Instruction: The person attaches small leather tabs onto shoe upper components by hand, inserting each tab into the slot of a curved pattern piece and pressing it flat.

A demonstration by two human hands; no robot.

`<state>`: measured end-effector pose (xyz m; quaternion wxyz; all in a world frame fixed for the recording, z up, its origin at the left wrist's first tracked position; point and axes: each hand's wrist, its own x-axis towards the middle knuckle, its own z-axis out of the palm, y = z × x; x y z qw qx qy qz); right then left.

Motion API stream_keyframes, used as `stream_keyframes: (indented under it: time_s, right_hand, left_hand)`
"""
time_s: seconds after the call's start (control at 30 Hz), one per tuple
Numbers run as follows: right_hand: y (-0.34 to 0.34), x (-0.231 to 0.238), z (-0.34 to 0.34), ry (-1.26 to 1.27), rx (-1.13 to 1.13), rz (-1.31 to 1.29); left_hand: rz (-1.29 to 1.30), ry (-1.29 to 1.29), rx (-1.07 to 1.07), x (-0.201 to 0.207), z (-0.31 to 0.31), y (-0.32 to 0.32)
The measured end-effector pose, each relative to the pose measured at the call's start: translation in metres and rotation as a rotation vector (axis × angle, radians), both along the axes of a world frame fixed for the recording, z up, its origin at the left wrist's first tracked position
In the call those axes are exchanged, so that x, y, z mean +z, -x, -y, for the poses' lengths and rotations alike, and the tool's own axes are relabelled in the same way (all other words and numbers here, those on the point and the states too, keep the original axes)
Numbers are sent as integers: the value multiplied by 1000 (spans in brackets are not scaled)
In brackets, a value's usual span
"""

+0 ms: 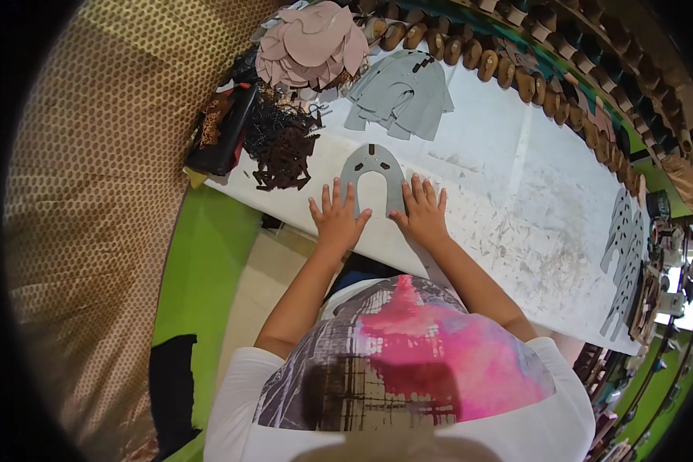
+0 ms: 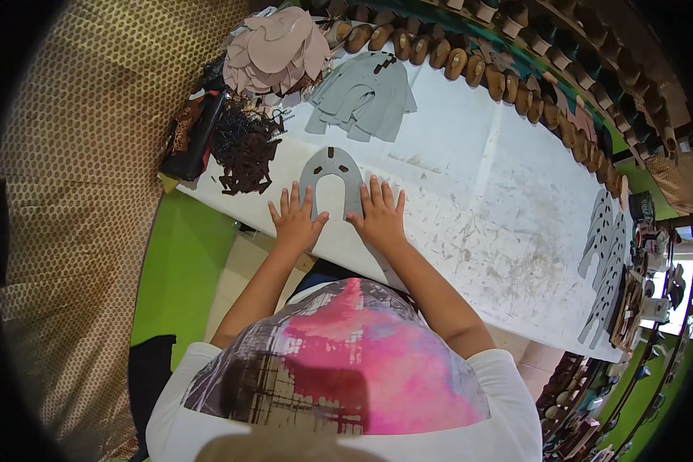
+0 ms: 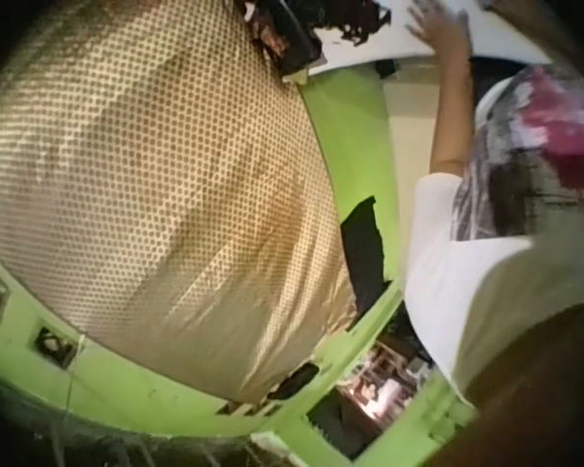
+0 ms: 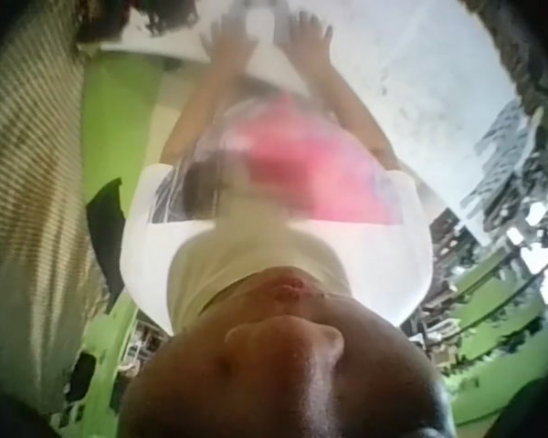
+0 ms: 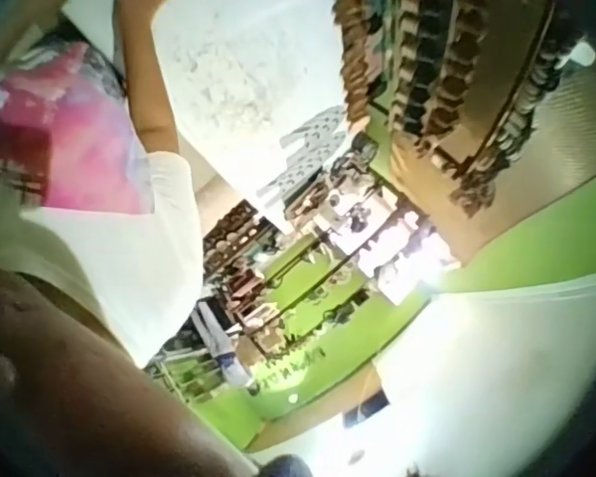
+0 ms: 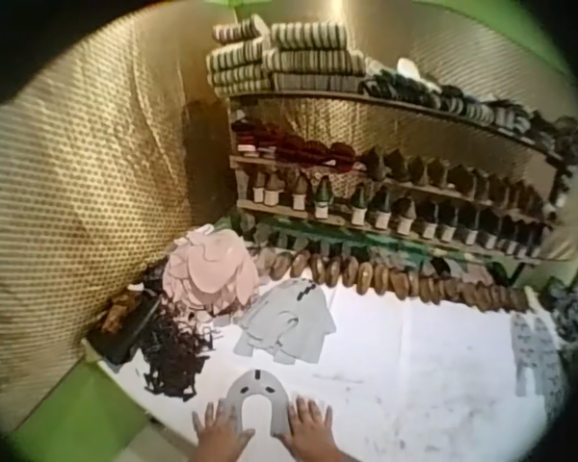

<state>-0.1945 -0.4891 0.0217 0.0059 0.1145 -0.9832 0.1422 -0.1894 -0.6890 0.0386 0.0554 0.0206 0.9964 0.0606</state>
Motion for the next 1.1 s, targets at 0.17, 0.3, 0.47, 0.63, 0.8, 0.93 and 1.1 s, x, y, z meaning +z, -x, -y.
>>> stream_keyframes:
  time_s: [0.17, 0.3, 0.47, 0.63, 0.8, 0.93, 1.1]
  right_hand:
    - [28, -5, 17, -5, 30, -97]
    - [40, -3, 26, 9, 48, -120]
    - [51, 9, 44, 49, 118, -133]
    - [67, 3, 63, 55, 175, -239]
    - [70, 4, 70, -18, 176, -211]
    - [72, 11, 73, -110, 219, -184]
    - [74, 12, 66, 15, 126, -120]
  left_hand:
    - [-12, 10, -51, 5, 0, 25]
    - [-18, 29, -94, 1, 8, 37]
    - [-92, -43, -165, -10, 21, 41]
    - [-235, -83, -191, -17, 20, 43]
    - [-206, -172, -180, -17, 24, 43]
    - [-225, -158, -179, -17, 27, 43]
    - [-204, -181, -175, -14, 26, 44]
